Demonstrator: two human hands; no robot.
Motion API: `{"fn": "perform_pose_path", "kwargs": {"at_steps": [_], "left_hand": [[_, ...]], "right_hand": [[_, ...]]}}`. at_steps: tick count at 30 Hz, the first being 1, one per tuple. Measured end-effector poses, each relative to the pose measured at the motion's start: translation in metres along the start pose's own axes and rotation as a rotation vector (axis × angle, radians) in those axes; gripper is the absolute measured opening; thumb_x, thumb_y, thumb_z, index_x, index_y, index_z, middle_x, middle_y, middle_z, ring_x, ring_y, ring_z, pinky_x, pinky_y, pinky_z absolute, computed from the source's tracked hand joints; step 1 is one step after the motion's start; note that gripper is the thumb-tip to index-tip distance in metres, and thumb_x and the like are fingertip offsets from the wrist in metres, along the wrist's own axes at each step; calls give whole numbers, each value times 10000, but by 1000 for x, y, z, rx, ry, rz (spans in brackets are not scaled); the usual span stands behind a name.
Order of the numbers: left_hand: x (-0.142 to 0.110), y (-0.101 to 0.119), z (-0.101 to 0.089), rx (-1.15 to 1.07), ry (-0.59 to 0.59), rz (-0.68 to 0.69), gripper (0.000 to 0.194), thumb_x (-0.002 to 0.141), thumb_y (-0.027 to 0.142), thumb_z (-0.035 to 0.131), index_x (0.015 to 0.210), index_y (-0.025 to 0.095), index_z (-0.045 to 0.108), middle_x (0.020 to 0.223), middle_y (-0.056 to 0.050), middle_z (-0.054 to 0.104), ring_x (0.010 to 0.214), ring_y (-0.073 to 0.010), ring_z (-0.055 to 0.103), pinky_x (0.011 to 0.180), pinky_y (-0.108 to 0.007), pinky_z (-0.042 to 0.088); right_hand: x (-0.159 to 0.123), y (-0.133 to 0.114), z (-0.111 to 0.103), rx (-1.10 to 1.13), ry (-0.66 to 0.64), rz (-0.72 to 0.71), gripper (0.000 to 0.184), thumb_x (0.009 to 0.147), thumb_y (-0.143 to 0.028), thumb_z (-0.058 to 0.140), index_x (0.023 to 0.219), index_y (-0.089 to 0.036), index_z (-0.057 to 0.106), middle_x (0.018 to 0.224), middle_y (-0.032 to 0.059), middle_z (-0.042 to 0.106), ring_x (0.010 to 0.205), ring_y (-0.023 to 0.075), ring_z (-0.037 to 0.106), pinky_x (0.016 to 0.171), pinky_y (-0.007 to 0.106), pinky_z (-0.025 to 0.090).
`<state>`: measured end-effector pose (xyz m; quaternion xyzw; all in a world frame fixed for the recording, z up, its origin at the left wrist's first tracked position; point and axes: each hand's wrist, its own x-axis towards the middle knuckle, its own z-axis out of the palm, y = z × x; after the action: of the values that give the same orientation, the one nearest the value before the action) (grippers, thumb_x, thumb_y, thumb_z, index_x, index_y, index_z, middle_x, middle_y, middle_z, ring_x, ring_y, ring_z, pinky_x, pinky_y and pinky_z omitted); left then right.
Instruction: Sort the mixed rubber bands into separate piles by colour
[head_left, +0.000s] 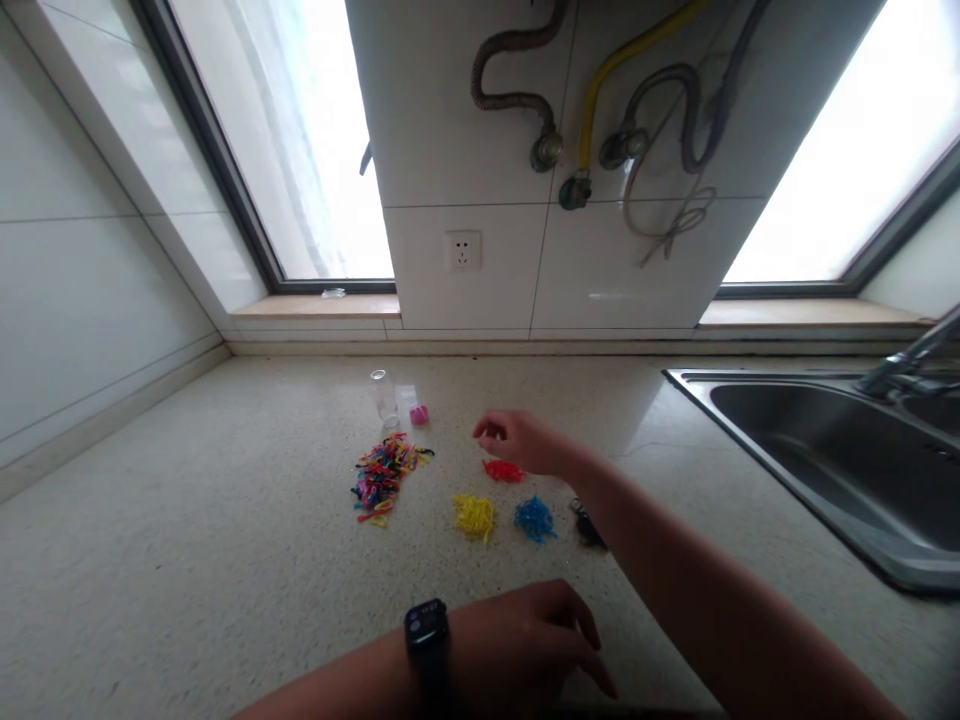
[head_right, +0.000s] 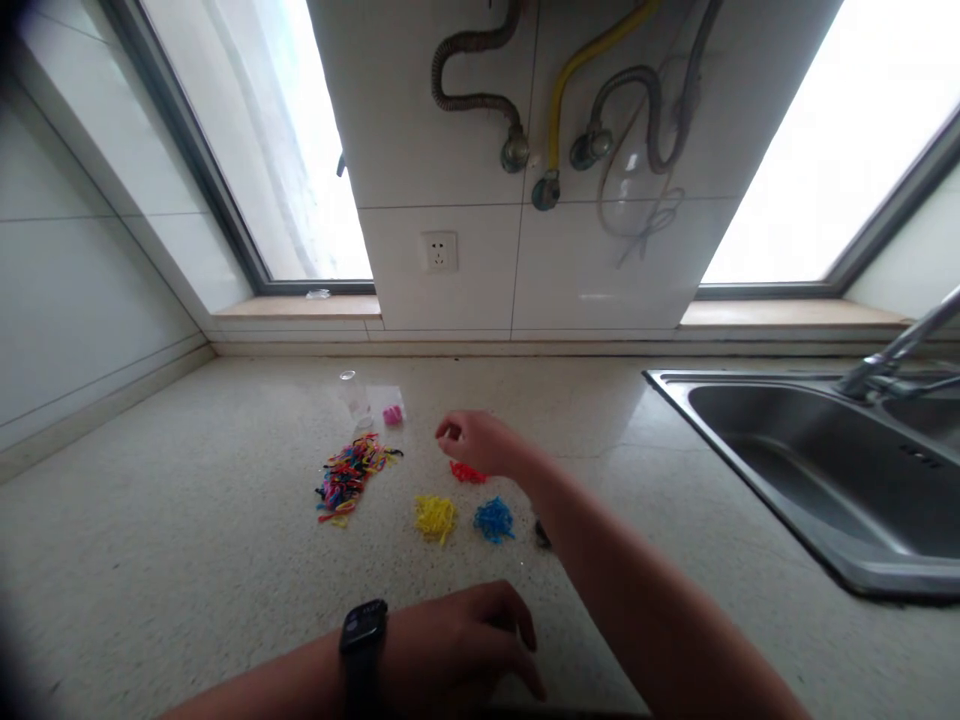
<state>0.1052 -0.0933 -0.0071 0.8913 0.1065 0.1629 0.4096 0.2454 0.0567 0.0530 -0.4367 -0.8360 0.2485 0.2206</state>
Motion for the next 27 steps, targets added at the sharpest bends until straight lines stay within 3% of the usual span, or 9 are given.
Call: {"fn": "perform_pose_path", "kwargs": {"at_steps": [4, 9, 15, 27], "left_hand": [[1, -1, 0, 48, -31, -10, 527, 672, -66, 523, 1084, 219, 688, 1239, -42, 528, 917, -139, 572, 804, -223, 503], [3, -9, 5, 66, -34, 49, 511, 661, -44, 548, 1082, 209, 688, 1251, -62, 499, 1076, -196, 537, 895, -271, 492], [4, -11, 5, 92, 1, 150, 520, 608, -69, 514, 1042, 153, 694, 1204, -85, 517, 1054, -194, 539, 865, -266, 500], [4, -13, 8, 106, -50, 127, 471, 644, -46, 531, 1029, 169, 697, 1177, -77, 555, 1006, -193, 555, 836, -275, 502]], "right_hand": [[38, -24, 37, -337, -66, 17, 249, 864, -322, 567, 986, -198, 745, 979, 75, 744, 871, 195, 658, 728, 267, 439], [60, -26, 65, -483, -150, 75, 273, 848, -363, 602, 997, -201, 764, 1074, 110, 743, 981, 249, 674, 780, 297, 482], [66, -23, 74, -489, -146, 98, 280, 857, -352, 588, 1004, -196, 768, 1055, 116, 751, 968, 248, 688, 774, 294, 496], [63, -18, 80, -483, -87, 133, 309, 863, -375, 553, 1005, -178, 745, 1088, 129, 737, 955, 245, 686, 751, 297, 501]]}}
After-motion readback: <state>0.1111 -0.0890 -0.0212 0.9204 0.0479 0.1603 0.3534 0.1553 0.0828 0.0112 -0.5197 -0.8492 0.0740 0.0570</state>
